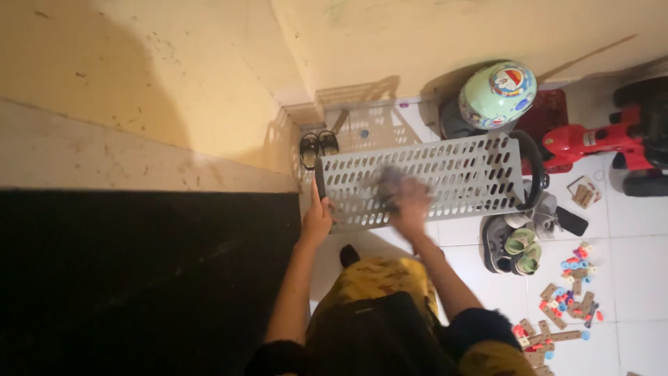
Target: The person wipes a white plastic shelf unit with a gray cloth. They remove a shelf panel, wipe it thoroughly, and reattach it to the frame. The person continues wiping the remaining shelves and vertical supports of the unit.
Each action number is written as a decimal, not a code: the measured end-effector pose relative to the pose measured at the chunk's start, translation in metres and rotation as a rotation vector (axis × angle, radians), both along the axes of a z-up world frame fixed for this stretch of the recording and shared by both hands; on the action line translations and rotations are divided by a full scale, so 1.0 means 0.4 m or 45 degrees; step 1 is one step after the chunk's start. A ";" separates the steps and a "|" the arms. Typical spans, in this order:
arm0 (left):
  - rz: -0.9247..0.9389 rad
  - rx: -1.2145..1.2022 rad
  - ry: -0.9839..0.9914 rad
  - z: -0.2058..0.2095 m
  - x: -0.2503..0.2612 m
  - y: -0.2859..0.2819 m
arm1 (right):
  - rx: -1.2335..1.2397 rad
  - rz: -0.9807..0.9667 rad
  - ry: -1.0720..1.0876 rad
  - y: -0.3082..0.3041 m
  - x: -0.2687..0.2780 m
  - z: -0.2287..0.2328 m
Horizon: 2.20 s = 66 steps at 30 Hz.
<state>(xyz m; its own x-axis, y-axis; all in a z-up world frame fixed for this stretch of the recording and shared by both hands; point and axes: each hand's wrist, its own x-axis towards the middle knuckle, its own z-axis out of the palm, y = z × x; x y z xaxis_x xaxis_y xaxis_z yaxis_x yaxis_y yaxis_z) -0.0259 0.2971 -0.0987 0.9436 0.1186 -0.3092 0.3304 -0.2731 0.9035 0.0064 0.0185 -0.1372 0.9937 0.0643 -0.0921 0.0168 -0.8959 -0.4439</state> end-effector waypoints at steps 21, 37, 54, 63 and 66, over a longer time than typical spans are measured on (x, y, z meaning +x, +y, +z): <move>-0.023 -0.265 0.040 -0.024 0.010 0.007 | -0.395 -0.055 0.057 -0.233 -0.050 0.016; -0.070 -0.078 0.078 -0.074 -0.001 0.016 | 0.054 -0.210 0.369 -0.096 0.137 0.121; -0.037 -0.179 0.067 -0.041 -0.018 0.014 | -0.253 0.251 0.091 0.179 0.242 -0.006; 0.022 -0.231 -0.010 -0.017 -0.019 0.001 | -0.254 0.740 -0.014 0.351 0.122 0.082; -0.042 -0.131 0.175 -0.007 -0.010 0.010 | -0.293 0.914 -0.105 0.308 0.070 0.061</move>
<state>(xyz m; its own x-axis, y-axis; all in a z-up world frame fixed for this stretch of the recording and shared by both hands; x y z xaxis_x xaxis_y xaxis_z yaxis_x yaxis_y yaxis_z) -0.0300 0.3009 -0.1015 0.8944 0.0490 -0.4446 0.4452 -0.1940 0.8742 0.0343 0.1417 -0.1129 0.7196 0.6859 -0.1082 0.6557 -0.7225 -0.2192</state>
